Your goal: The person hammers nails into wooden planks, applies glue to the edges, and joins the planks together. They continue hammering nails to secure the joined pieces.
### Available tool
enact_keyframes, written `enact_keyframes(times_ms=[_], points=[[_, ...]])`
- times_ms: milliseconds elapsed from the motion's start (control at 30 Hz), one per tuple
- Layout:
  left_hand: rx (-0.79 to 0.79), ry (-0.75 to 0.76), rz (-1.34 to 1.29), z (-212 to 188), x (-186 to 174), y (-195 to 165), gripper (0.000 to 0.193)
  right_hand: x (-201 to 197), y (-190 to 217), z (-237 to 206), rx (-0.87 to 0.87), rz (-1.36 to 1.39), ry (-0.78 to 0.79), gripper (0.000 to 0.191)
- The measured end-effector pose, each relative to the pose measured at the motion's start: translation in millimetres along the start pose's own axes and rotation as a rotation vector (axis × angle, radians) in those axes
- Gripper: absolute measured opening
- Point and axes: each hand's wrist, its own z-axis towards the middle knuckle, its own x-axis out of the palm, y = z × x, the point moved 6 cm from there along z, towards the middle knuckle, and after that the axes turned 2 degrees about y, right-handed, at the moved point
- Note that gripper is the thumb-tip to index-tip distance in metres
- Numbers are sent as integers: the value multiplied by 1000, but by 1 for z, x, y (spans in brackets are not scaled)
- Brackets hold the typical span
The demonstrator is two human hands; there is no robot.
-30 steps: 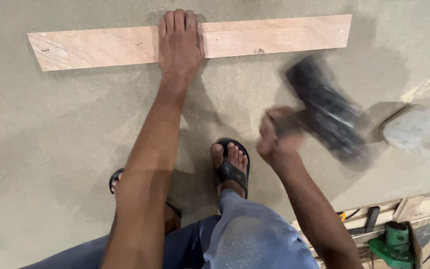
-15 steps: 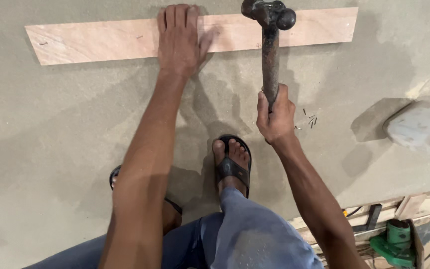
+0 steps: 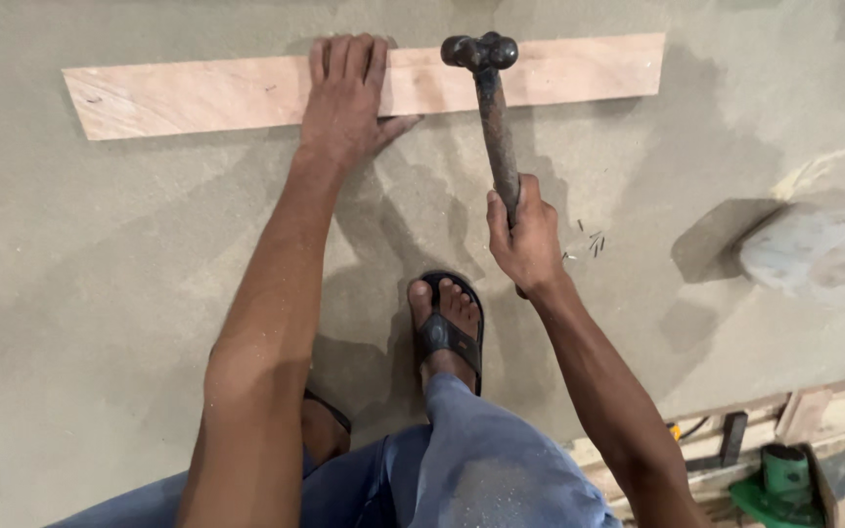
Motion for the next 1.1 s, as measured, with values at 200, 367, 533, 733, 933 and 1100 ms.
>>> enact_keyframes(times_ms=[200, 367, 533, 733, 933, 1100], points=[[-22, -29, -16, -8, 8, -3, 94, -36, 26, -23, -154, 10, -146, 20], [-127, -122, -71, -58, 23, -27, 65, -14, 19, -29, -336, -113, -213, 23], [-233, -110, -104, -73, 25, -37, 63, 23, 0, 15, -194, -227, 20, 27], [-216, -157, -84, -73, 21, -37, 58, -4, 5, -18, -290, 31, -238, 20], [-180, -212, -35, -72, 17, -37, 63, 24, -2, 17, -206, -219, -7, 30], [-213, -130, -60, -71, 17, -36, 66, -2, 16, -16, -357, -33, -205, 20]])
